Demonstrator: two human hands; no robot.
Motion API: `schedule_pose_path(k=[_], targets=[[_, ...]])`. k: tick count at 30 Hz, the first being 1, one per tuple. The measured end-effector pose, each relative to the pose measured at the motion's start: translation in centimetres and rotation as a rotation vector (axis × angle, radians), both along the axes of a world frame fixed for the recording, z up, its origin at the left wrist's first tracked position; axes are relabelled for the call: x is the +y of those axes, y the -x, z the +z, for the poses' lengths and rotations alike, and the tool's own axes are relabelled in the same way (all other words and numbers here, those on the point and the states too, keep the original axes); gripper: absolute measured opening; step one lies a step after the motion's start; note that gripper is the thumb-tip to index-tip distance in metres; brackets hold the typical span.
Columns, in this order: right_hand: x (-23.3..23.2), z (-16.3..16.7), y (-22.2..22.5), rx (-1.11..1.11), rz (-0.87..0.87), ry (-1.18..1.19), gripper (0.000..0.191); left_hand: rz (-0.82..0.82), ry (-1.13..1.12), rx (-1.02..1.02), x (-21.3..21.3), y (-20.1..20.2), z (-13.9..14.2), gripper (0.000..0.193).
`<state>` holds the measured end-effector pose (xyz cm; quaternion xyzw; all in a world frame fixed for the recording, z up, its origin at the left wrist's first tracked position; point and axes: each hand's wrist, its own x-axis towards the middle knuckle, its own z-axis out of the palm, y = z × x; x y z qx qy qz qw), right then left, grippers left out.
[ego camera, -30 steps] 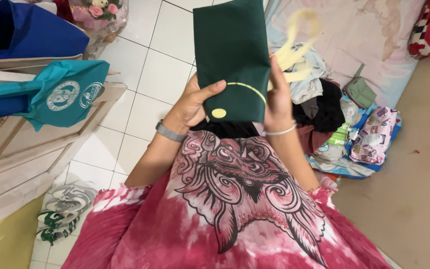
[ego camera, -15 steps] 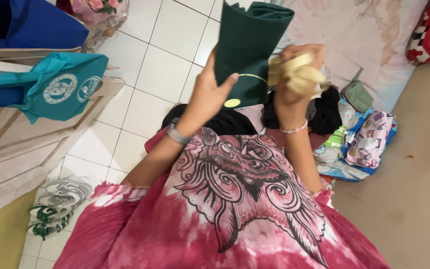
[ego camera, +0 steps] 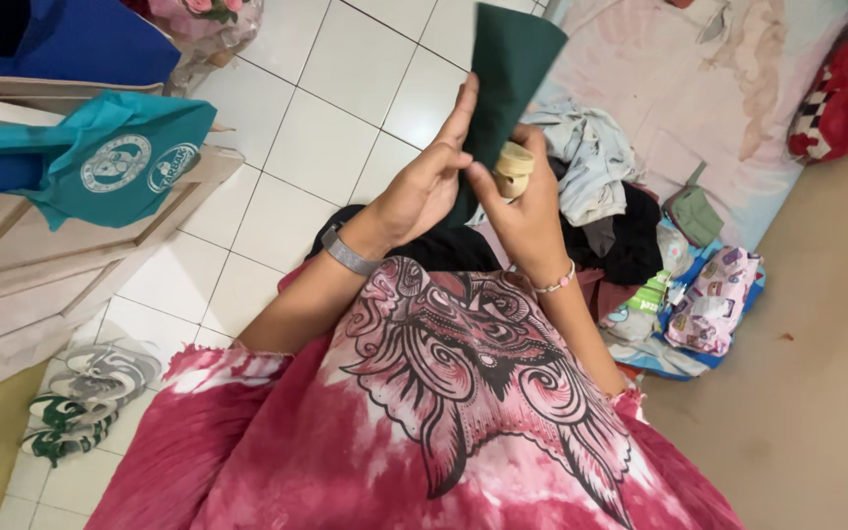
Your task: The person sits on the tiled floor of a cluttered room, folds a dark garment and places it aside, then folds a green tote bag and sets it on a pile of clothes, and finally folds a teal tote bag.
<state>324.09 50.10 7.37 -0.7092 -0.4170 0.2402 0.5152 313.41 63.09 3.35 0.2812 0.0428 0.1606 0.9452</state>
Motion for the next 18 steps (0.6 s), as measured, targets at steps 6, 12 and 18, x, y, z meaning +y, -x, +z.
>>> schedule_pose_path(k=[6,12,18], targets=[[1.2,-0.8,-2.0,0.494,-0.11,-0.088,0.024,0.46,-0.977,0.385,1.1,0.2,-0.5,0.088],[3.4,0.3,-4.9,0.795,0.084,-0.082,0.029,0.313,-0.494,0.43,4.6,1.8,1.0,0.084],[9.3,-1.4,-5.0,0.015,-0.059,0.178,0.035,0.421,-0.301,0.451,5.7,1.4,0.4,0.034]])
